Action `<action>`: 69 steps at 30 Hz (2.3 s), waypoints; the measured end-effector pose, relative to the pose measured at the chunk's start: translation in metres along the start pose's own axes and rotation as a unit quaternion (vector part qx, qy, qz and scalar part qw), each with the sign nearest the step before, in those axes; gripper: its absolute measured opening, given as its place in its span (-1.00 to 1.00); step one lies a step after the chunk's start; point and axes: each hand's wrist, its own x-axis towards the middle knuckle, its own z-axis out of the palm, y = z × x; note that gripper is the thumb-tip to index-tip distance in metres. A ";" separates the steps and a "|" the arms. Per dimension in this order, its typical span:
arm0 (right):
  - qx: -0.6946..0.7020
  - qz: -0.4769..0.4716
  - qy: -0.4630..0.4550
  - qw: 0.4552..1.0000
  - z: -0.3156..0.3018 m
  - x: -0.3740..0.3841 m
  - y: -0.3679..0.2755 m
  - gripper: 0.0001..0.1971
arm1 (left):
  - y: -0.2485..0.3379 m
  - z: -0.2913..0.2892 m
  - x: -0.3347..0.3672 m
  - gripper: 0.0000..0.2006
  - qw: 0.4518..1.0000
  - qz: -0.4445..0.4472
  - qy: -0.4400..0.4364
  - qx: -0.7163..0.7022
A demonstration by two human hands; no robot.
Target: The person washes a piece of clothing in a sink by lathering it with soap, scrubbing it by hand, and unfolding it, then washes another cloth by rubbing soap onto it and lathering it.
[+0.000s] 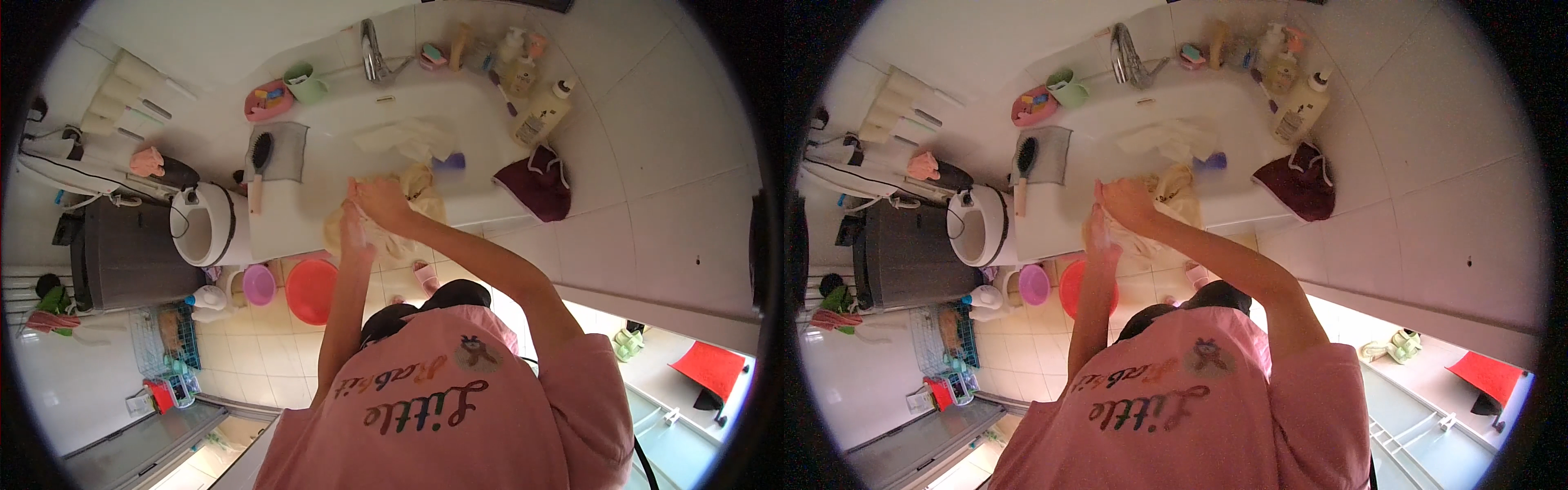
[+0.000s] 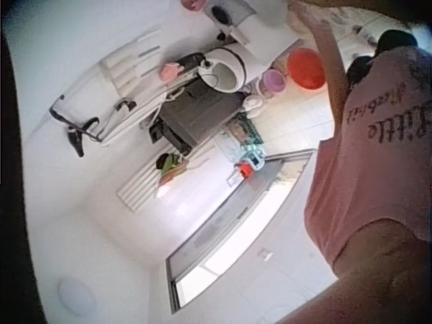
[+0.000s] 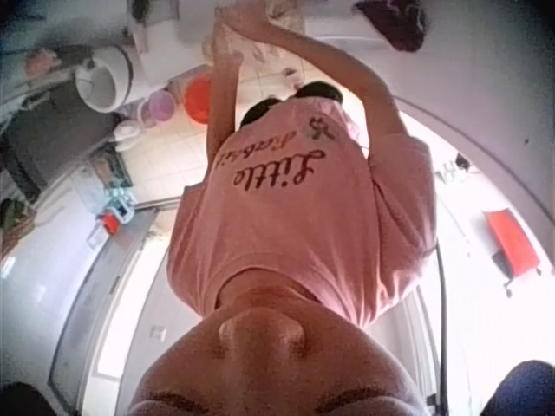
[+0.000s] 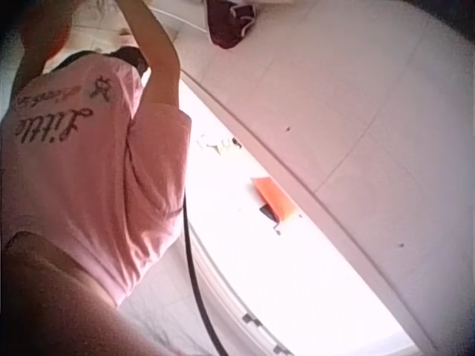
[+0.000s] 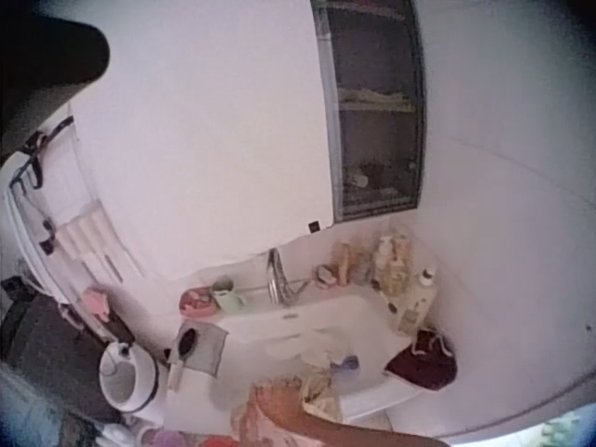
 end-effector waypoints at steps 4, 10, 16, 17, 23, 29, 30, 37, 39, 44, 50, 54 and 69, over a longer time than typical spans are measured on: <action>0.026 -0.030 0.171 0.984 0.000 -0.020 -0.031 -0.84 | 0.004 -0.008 -0.001 -0.71 0.993 -0.016 -0.098 -0.065; 0.000 0.091 0.087 0.992 0.002 -0.008 -0.010 -0.87 | 0.006 -0.006 0.005 -0.68 0.996 0.015 -0.013 0.084; 0.023 0.117 0.077 0.990 -0.010 -0.007 -0.009 -0.89 | 0.008 0.037 -0.011 -0.66 0.999 0.050 0.009 0.008; 0.011 0.047 0.117 0.992 0.004 -0.012 -0.014 -0.89 | 0.010 0.030 -0.012 -0.66 0.999 0.050 0.007 0.009; -0.087 0.002 0.132 0.987 -0.008 -0.004 -0.018 -0.87 | -0.008 -0.004 0.001 -0.63 0.999 -0.025 0.030 -0.010; -0.046 -0.037 0.076 0.995 0.011 -0.017 -0.024 -0.81 | 0.004 -0.010 0.005 -0.61 0.930 0.014 -0.344 -0.131; -0.134 -0.051 0.013 0.990 0.010 -0.012 -0.020 -0.79 | -0.003 -0.005 0.006 -0.61 0.975 0.014 -0.202 -0.089; -0.029 -0.025 0.101 0.994 -0.031 -0.020 -0.029 -0.81 | 0.017 0.031 -0.013 -0.59 0.987 -0.098 0.047 -0.118; -0.055 -0.029 0.167 0.984 -0.012 -0.007 -0.012 -0.72 | 0.004 0.016 0.000 -0.59 0.996 -0.062 -0.006 -0.069; 0.006 0.077 0.022 0.997 -0.016 -0.016 -0.030 -0.76 | 0.002 0.004 0.004 -0.59 0.996 -0.076 0.003 -0.050; 0.036 0.098 0.048 0.993 -0.001 -0.012 -0.028 -0.87 | -0.008 -0.007 0.015 -0.60 0.999 0.031 -0.029 0.016; 0.083 0.076 0.021 0.993 -0.014 -0.020 -0.029 -0.87 | 0.000 -0.002 0.003 -0.62 1.000 -0.013 -0.012 0.011; 0.593 0.178 -0.101 0.778 -0.032 -0.027 0.044 -0.72 | 0.026 0.000 -0.003 -0.77 0.985 0.027 -0.088 0.143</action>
